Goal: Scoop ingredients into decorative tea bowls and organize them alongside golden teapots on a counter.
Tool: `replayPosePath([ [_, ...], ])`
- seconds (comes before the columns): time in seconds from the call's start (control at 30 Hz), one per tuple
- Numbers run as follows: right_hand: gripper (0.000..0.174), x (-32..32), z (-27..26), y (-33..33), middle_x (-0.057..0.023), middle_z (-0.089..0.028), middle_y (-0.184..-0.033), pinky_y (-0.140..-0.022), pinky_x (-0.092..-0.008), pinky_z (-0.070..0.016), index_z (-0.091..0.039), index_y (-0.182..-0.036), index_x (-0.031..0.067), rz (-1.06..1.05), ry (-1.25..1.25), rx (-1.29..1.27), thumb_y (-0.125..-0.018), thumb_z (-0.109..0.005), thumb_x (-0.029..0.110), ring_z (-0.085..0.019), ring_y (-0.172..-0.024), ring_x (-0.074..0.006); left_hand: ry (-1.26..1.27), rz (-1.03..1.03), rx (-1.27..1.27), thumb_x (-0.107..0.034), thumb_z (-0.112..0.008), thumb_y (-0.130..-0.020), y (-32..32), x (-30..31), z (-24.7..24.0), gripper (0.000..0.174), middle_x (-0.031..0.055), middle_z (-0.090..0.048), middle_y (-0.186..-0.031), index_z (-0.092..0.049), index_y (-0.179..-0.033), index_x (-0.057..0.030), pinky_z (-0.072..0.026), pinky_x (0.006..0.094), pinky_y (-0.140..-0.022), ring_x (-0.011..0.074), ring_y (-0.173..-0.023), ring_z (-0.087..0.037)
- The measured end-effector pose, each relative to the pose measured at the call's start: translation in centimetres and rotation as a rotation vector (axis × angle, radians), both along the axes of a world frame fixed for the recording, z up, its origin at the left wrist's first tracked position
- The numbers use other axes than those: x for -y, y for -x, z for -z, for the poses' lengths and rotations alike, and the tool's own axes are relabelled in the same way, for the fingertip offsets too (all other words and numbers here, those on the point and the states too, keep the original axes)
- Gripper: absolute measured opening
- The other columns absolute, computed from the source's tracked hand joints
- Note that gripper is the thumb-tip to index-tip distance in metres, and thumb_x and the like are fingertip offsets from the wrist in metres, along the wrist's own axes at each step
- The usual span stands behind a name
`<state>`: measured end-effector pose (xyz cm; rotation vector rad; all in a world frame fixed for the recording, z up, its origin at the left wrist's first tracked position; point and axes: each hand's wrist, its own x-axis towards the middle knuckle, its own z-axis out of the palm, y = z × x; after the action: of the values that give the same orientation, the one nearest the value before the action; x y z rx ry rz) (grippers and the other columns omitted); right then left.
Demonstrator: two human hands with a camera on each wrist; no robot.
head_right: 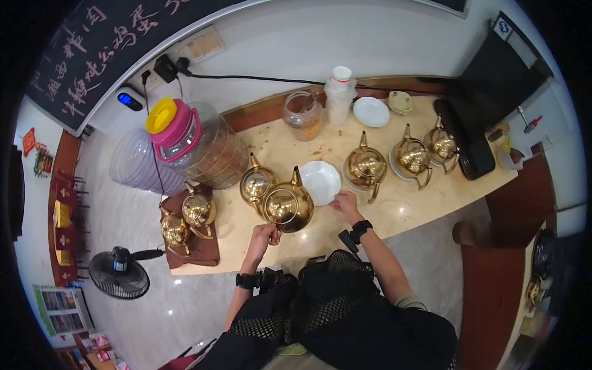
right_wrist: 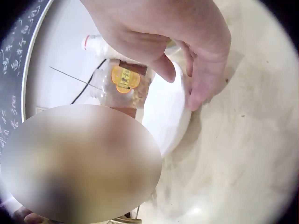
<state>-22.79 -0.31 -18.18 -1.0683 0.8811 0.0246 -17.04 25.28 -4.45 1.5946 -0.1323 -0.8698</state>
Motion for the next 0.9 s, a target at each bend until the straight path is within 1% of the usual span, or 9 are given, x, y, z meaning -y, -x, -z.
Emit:
replayPosePath([
  [0.13,0.019,0.4,-4.5,3.0,-0.0108,-0.057,-0.080,-0.061,-0.0244,-0.0450,-0.047,-0.092,0.0041,0.009,0.054,-0.009,-0.077,-0.048,0.017,-0.057,-0.070,-0.0175,0.095,0.055,0.030,-0.019,-0.038,-0.077,-1.3,3.1,1.5,0.030,0.0040,-0.045,-0.049,-0.046,-0.054,-0.0023,-0.0311,0.0211,-0.044,0.0097,-0.046,-0.042],
  [0.27,0.021,1.1,-5.1,6.9,-0.0089,-0.057,-0.082,-0.060,-0.0239,-0.0436,-0.046,-0.094,0.0067,-0.019,0.007,-0.003,-0.078,-0.048,0.020,-0.057,-0.072,-0.0163,0.092,0.018,-0.105,-0.017,-0.038,-0.074,-2.2,7.1,3.1,0.026,0.0051,-0.046,-0.048,-0.048,-0.056,-0.0018,-0.0315,0.0209,-0.043,0.0098,-0.047,-0.044],
  [0.33,0.022,1.6,-5.5,8.5,-0.0087,-0.057,-0.083,-0.060,-0.0234,-0.0433,-0.045,-0.096,0.0080,-0.013,0.030,-0.043,-0.078,-0.048,0.019,-0.057,-0.074,-0.0161,0.089,0.084,-0.086,-0.017,-0.038,-0.073,-2.5,8.6,4.4,0.025,0.0058,-0.048,-0.050,-0.049,-0.057,-0.0015,-0.0308,0.0210,-0.041,0.0101,-0.044,-0.043],
  [0.47,0.033,2.3,-6.7,10.6,-0.0092,-0.056,-0.088,-0.063,-0.0241,-0.0422,-0.038,-0.108,0.0103,0.092,0.120,-0.036,-0.078,-0.048,0.019,-0.056,-0.076,-0.0166,0.124,-0.005,0.023,-0.019,-0.037,-0.071,-1.9,11.3,6.1,0.025,0.0066,-0.050,-0.052,-0.052,-0.061,-0.0013,-0.0262,0.0218,-0.033,0.0089,-0.037,-0.036],
  [0.53,0.038,2.8,-7.1,10.7,-0.0096,-0.055,-0.091,-0.064,-0.0245,-0.0417,-0.034,-0.112,0.0111,0.131,0.136,0.009,-0.078,-0.048,0.019,-0.056,-0.077,-0.0170,0.041,0.009,-0.038,-0.018,-0.037,-0.071,-2.1,11.7,6.3,0.025,0.0071,-0.051,-0.053,-0.052,-0.061,-0.0005,-0.0302,0.0218,-0.037,0.0096,-0.041,-0.041],
  [0.57,0.044,3.1,-7.2,10.7,-0.0102,-0.054,-0.092,-0.065,-0.0257,-0.0412,-0.030,-0.115,0.0118,0.166,0.125,0.037,-0.077,-0.049,0.020,-0.056,-0.078,-0.0177,0.014,0.012,-0.049,-0.017,-0.037,-0.072,-2.0,11.8,6.2,0.025,0.0070,-0.050,-0.053,-0.052,-0.061,0.0002,-0.0360,0.0230,-0.045,0.0116,-0.046,-0.045],
  [0.63,0.051,3.3,-7.8,10.4,-0.0107,-0.054,-0.093,-0.066,-0.0268,-0.0407,-0.025,-0.119,0.0125,0.202,0.113,0.065,-0.076,-0.051,0.021,-0.055,-0.079,-0.0185,0.037,-0.018,-0.043,-0.016,-0.037,-0.072,-1.6,12.3,6.6,0.025,0.0068,-0.050,-0.053,-0.051,-0.060,0.0004,-0.0373,0.0237,-0.049,0.0124,-0.048,-0.046],
  [0.83,0.038,4.2,-5.8,8.1,-0.0050,-0.052,-0.080,-0.057,-0.0230,-0.0396,-0.044,-0.107,0.0106,0.096,0.313,-0.052,-0.072,-0.056,0.019,-0.053,-0.069,-0.0111,0.092,-0.056,-0.026,-0.019,-0.037,-0.078,-1.0,13.0,6.8,0.028,0.0065,-0.051,-0.057,-0.051,-0.064,0.0005,-0.0385,0.0240,-0.056,0.0127,-0.054,-0.047],
  [0.9,0.025,4.3,-4.6,7.5,-0.0027,-0.052,-0.074,-0.053,-0.0203,-0.0380,-0.053,-0.095,0.0077,0.127,0.556,-0.014,-0.072,-0.057,0.016,-0.049,-0.061,-0.0083,0.098,-0.059,-0.039,-0.021,-0.036,-0.080,-0.9,13.1,6.7,0.030,0.0064,-0.051,-0.059,-0.051,-0.065,0.0005,-0.0383,0.0238,-0.057,0.0125,-0.056,-0.048],
])
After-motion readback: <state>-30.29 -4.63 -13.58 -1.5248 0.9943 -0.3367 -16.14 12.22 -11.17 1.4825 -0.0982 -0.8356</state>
